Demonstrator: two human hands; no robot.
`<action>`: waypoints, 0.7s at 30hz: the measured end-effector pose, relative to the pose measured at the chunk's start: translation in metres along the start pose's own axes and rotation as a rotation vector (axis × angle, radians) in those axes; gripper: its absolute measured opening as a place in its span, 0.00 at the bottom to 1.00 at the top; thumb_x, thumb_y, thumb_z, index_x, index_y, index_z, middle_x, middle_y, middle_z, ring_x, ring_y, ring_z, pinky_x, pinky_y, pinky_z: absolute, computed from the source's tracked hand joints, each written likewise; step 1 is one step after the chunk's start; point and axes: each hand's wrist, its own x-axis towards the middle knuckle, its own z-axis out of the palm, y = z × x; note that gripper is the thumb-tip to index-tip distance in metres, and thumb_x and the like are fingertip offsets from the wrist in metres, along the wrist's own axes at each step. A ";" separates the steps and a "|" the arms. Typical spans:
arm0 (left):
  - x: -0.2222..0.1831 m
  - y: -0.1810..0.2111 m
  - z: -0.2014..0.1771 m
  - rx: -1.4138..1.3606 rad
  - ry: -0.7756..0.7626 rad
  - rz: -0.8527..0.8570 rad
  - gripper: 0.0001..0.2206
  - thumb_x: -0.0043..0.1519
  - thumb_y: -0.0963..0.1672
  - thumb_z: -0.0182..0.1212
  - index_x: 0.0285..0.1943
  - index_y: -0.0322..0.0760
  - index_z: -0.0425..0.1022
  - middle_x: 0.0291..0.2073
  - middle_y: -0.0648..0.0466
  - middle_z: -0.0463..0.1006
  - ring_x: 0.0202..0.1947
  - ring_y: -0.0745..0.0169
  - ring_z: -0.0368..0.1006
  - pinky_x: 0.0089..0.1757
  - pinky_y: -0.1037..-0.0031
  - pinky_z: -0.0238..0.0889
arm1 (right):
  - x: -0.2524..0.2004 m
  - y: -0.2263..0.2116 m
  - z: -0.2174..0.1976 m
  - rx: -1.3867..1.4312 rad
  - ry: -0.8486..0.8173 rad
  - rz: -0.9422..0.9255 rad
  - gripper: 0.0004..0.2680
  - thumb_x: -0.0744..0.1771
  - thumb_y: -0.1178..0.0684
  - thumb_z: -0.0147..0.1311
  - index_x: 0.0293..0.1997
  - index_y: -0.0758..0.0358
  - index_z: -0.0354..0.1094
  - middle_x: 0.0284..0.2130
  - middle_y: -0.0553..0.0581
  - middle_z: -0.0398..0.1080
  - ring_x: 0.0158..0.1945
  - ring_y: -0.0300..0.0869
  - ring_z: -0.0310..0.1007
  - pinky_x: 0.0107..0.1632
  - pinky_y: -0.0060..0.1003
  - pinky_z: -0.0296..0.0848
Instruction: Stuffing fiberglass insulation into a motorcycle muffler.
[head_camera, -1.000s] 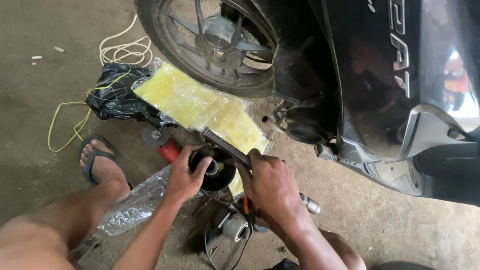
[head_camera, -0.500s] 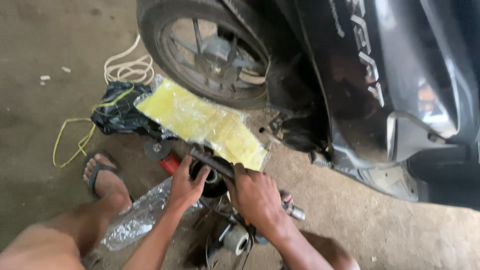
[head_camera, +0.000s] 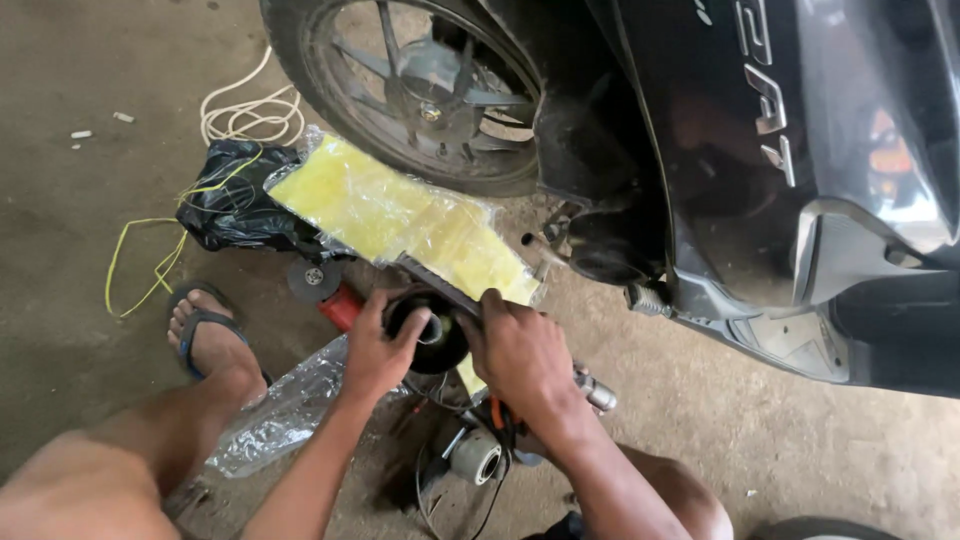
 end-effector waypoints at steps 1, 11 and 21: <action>0.001 -0.004 -0.001 -0.013 0.035 -0.023 0.16 0.58 0.50 0.71 0.47 0.38 0.77 0.35 0.41 0.81 0.41 0.44 0.80 0.41 0.58 0.73 | 0.000 -0.001 0.000 0.009 -0.013 0.004 0.13 0.67 0.39 0.50 0.42 0.58 0.69 0.29 0.61 0.77 0.35 0.62 0.81 0.39 0.58 0.79; 0.005 0.001 -0.006 -0.089 -0.032 0.033 0.14 0.59 0.43 0.65 0.51 0.32 0.73 0.37 0.47 0.83 0.33 0.57 0.80 0.36 0.69 0.75 | -0.014 -0.025 -0.073 0.031 0.070 -0.165 0.12 0.70 0.48 0.54 0.31 0.66 0.68 0.17 0.58 0.73 0.09 0.44 0.65 0.14 0.40 0.66; 0.007 0.003 -0.009 -0.102 -0.026 0.026 0.15 0.59 0.44 0.65 0.52 0.31 0.73 0.37 0.47 0.83 0.34 0.56 0.80 0.37 0.69 0.75 | -0.006 -0.007 -0.048 0.066 -0.066 -0.082 0.10 0.70 0.48 0.52 0.33 0.64 0.68 0.19 0.58 0.74 0.14 0.45 0.70 0.21 0.41 0.72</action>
